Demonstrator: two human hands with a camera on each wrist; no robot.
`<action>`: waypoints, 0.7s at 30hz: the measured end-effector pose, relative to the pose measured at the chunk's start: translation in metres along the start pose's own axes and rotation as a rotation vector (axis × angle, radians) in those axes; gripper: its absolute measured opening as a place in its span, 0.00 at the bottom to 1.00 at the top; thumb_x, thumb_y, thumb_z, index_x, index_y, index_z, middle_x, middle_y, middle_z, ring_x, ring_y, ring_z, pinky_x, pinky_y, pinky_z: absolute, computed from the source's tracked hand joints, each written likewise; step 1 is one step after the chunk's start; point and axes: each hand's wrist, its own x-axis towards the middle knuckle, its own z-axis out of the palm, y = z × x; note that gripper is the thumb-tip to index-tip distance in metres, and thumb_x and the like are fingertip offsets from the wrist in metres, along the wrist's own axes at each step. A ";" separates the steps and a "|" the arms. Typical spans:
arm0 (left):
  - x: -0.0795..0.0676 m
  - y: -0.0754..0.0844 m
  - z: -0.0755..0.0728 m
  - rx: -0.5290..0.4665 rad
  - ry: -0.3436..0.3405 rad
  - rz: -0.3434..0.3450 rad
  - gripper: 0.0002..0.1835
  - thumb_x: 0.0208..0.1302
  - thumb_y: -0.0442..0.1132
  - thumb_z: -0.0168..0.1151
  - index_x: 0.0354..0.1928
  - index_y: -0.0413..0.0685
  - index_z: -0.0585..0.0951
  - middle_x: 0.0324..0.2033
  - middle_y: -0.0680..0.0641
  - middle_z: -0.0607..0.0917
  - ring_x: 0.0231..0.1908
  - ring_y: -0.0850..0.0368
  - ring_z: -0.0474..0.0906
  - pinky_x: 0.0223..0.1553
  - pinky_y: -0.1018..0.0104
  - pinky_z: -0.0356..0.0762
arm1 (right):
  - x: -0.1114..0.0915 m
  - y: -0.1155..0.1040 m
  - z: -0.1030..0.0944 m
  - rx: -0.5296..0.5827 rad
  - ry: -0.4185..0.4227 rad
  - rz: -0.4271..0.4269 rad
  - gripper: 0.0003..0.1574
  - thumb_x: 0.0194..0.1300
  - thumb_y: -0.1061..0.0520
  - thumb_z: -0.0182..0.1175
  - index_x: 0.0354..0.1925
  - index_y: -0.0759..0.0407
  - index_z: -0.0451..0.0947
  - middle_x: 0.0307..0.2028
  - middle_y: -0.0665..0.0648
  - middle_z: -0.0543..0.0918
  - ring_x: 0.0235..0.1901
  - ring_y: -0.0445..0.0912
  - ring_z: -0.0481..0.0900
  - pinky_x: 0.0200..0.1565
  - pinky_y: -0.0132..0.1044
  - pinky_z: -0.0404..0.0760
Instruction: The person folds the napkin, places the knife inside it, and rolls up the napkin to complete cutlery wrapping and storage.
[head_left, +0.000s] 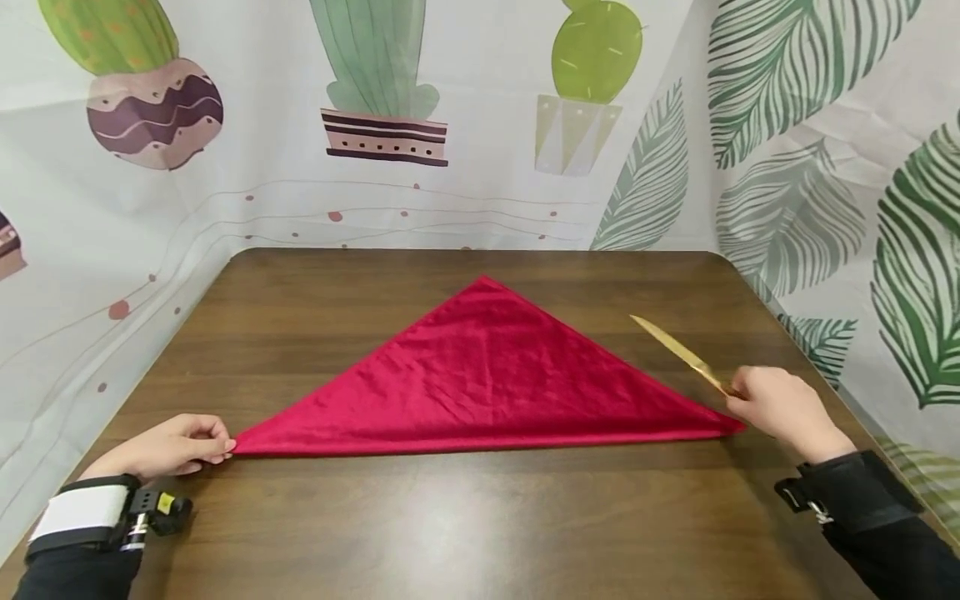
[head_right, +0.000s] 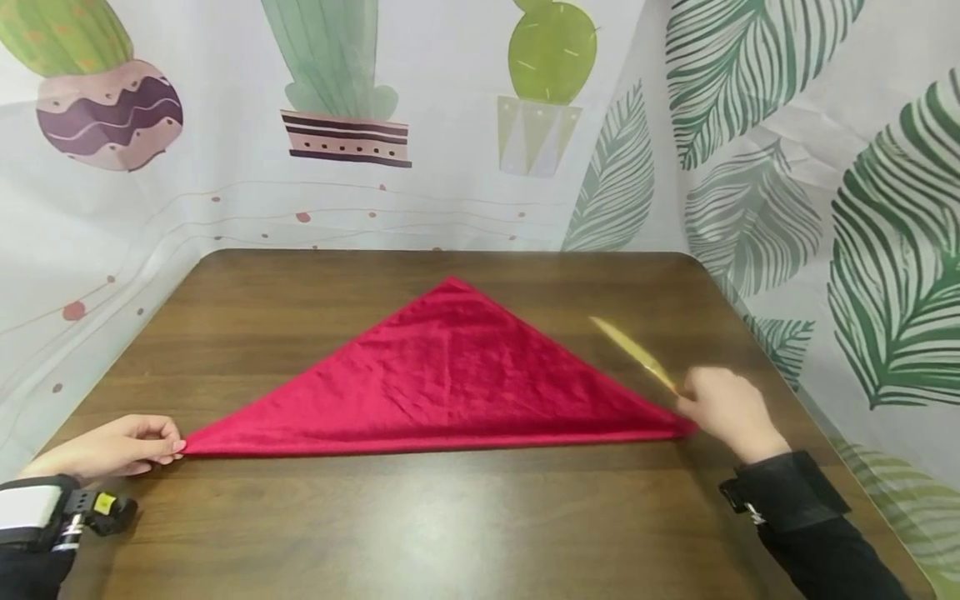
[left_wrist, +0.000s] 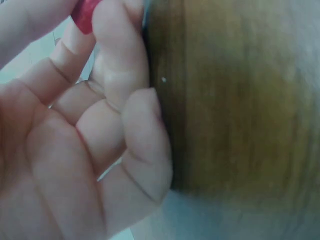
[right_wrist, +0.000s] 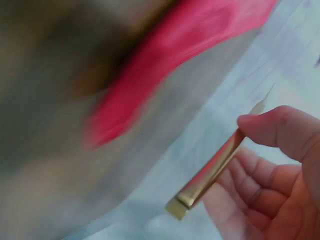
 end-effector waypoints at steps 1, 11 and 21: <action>-0.001 0.000 -0.001 -0.009 -0.001 0.007 0.09 0.63 0.33 0.50 0.30 0.31 0.69 0.23 0.56 0.76 0.20 0.68 0.66 0.17 0.74 0.65 | 0.005 -0.012 -0.001 -0.016 0.056 -0.050 0.11 0.44 0.60 0.58 0.13 0.52 0.66 0.13 0.47 0.64 0.15 0.42 0.60 0.16 0.37 0.58; -0.002 0.000 0.005 -0.048 0.012 0.016 0.10 0.62 0.33 0.50 0.31 0.29 0.69 0.25 0.56 0.77 0.23 0.68 0.68 0.19 0.74 0.66 | 0.050 -0.128 0.024 -0.100 0.187 -0.478 0.13 0.43 0.59 0.66 0.18 0.55 0.68 0.18 0.49 0.70 0.20 0.44 0.70 0.21 0.36 0.70; -0.005 0.000 0.004 -0.051 0.049 -0.028 0.11 0.61 0.34 0.52 0.31 0.28 0.70 0.23 0.55 0.78 0.21 0.67 0.68 0.18 0.74 0.66 | 0.070 -0.186 0.049 -0.027 -0.088 -0.613 0.13 0.44 0.55 0.68 0.21 0.55 0.71 0.18 0.47 0.69 0.19 0.39 0.66 0.25 0.30 0.71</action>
